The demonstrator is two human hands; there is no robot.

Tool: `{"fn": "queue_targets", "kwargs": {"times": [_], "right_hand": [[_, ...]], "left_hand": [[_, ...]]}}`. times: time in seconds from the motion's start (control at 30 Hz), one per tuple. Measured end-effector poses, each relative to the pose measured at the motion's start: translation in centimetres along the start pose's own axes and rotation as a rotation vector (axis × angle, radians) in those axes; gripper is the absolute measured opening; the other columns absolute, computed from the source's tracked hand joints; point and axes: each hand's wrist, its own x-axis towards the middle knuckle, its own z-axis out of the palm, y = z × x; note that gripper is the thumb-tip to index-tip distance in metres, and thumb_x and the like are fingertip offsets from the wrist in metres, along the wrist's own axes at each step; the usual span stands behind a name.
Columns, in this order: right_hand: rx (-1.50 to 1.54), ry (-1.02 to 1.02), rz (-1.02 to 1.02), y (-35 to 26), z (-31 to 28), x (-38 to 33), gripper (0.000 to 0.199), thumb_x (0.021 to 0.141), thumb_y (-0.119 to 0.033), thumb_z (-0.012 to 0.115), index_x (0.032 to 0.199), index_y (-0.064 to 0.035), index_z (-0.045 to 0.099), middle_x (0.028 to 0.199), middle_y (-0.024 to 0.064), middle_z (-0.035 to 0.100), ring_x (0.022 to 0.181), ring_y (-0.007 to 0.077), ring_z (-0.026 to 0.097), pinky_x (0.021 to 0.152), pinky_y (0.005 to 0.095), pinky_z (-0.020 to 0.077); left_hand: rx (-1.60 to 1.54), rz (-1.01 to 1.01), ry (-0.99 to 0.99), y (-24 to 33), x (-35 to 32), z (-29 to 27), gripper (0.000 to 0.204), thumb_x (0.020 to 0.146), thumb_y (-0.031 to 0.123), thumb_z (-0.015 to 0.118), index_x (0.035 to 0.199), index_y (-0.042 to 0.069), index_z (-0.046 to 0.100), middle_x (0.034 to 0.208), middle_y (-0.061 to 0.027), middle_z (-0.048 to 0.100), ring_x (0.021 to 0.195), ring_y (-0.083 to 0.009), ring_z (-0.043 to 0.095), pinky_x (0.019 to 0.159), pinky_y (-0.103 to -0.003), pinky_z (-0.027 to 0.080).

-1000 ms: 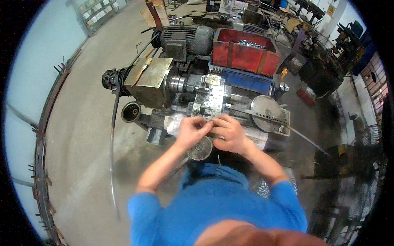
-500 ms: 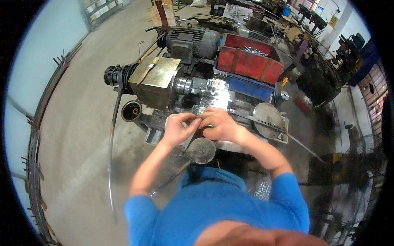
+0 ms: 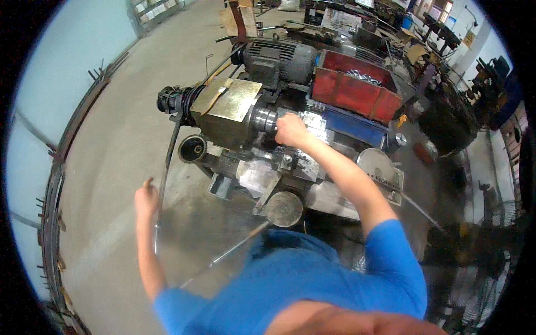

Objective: The person operates a metal turning lathe in a workshop. They repeatedly pick up small metal pieces from a red bin, insert them into the machine's chuck, and use a long metal rod to engage the machine's cycle. The processed metal pieces are then ejected into a collection bin on the floor.

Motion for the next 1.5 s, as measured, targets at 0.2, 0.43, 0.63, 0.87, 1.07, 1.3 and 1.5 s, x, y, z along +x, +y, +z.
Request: {"fn": "queue_targets", "kwargs": {"times": [0.2, 0.43, 0.63, 0.87, 1.07, 1.3, 1.5], "right_hand": [[0.118, 0.006, 0.031, -0.8, 0.0, 0.5, 0.023, 0.051, -0.015, 0.061, 0.065, 0.0024, 0.064, 0.075, 0.0234, 0.061, 0.082, 0.0377, 0.057, 0.075, 0.0411, 0.0494], [0.132, -0.042, 0.04, 0.3, 1.2, 1.0, 0.024, 0.052, -0.015, 0.059, 0.067, 0.0022, 0.064, 0.079, 0.0266, 0.059, 0.084, 0.0379, 0.057, 0.076, 0.0411, 0.0487], [0.123, 0.012, -0.021, -0.1, 0.7, 0.9, 0.019, 0.049, -0.016, 0.058, 0.057, 0.0008, 0.061, 0.067, 0.0239, 0.058, 0.077, 0.0383, 0.057, 0.073, 0.0414, 0.0486], [0.082, -0.067, 0.004, -0.1, 0.0, 0.6, 0.021, 0.05, -0.016, 0.057, 0.062, -0.0008, 0.064, 0.076, 0.0199, 0.061, 0.082, 0.0354, 0.055, 0.073, 0.0419, 0.0469], [0.247, 0.22, -0.118, -0.2, -3.8, -4.4, 0.032, 0.054, -0.016, 0.059, 0.083, -0.004, 0.067, 0.111, 0.0125, 0.056, 0.098, 0.0316, 0.05, 0.084, 0.039, 0.0427], [0.258, 0.28, 0.136, 6.1, -8.3, -18.3, 0.037, 0.056, -0.018, 0.06, 0.09, -0.0031, 0.065, 0.112, 0.0128, 0.057, 0.099, 0.0296, 0.052, 0.085, 0.0386, 0.0441], [0.159, 0.198, 0.675, 13.6, -5.1, -32.2, 0.038, 0.057, -0.023, 0.06, 0.091, -0.0063, 0.066, 0.094, 0.0157, 0.062, 0.09, 0.0322, 0.058, 0.082, 0.0369, 0.0459]], "left_hand": [[-0.368, -0.249, -0.197, -3.3, -6.2, 2.7, 0.05, 0.077, 0.023, 0.064, 0.116, -0.005, 0.05, 0.075, -0.0142, 0.063, 0.065, -0.0226, 0.061, 0.06, -0.035, 0.047], [0.146, -0.24, -0.174, -1.6, -3.4, 4.5, 0.036, 0.074, 0.023, 0.061, 0.102, 0.001, 0.059, 0.081, -0.0199, 0.062, 0.081, -0.0358, 0.06, 0.073, -0.043, 0.047], [0.543, -0.182, -0.181, -10.1, 2.4, 2.2, 0.017, 0.072, 0.01, 0.053, 0.085, 0.006, 0.064, 0.079, -0.0162, 0.064, 0.073, -0.0312, 0.063, 0.063, -0.04, 0.05], [0.574, -0.092, -0.072, -13.8, 6.4, 2.8, 0.017, 0.072, 0.006, 0.051, 0.084, 0.006, 0.063, 0.076, -0.0157, 0.063, 0.072, -0.032, 0.062, 0.063, -0.041, 0.05], [-0.399, -0.212, 0.332, -3.6, 3.5, 15.1, 0.021, 0.075, 0.014, 0.059, 0.088, -0.001, 0.06, 0.082, -0.0141, 0.063, 0.074, -0.0269, 0.06, 0.064, -0.035, 0.047], [0.19, 0.336, -0.476, 3.8, 1.5, 26.2, 0.034, 0.076, 0.025, 0.059, 0.104, 0.006, 0.058, 0.083, -0.0164, 0.062, 0.082, -0.0298, 0.061, 0.067, -0.04, 0.048], [0.365, 0.691, -0.241, -3.1, 7.5, 29.7, 0.024, 0.07, 0.024, 0.064, 0.089, 0.01, 0.062, 0.085, -0.0152, 0.063, 0.08, -0.0328, 0.061, 0.068, -0.042, 0.049]]}}
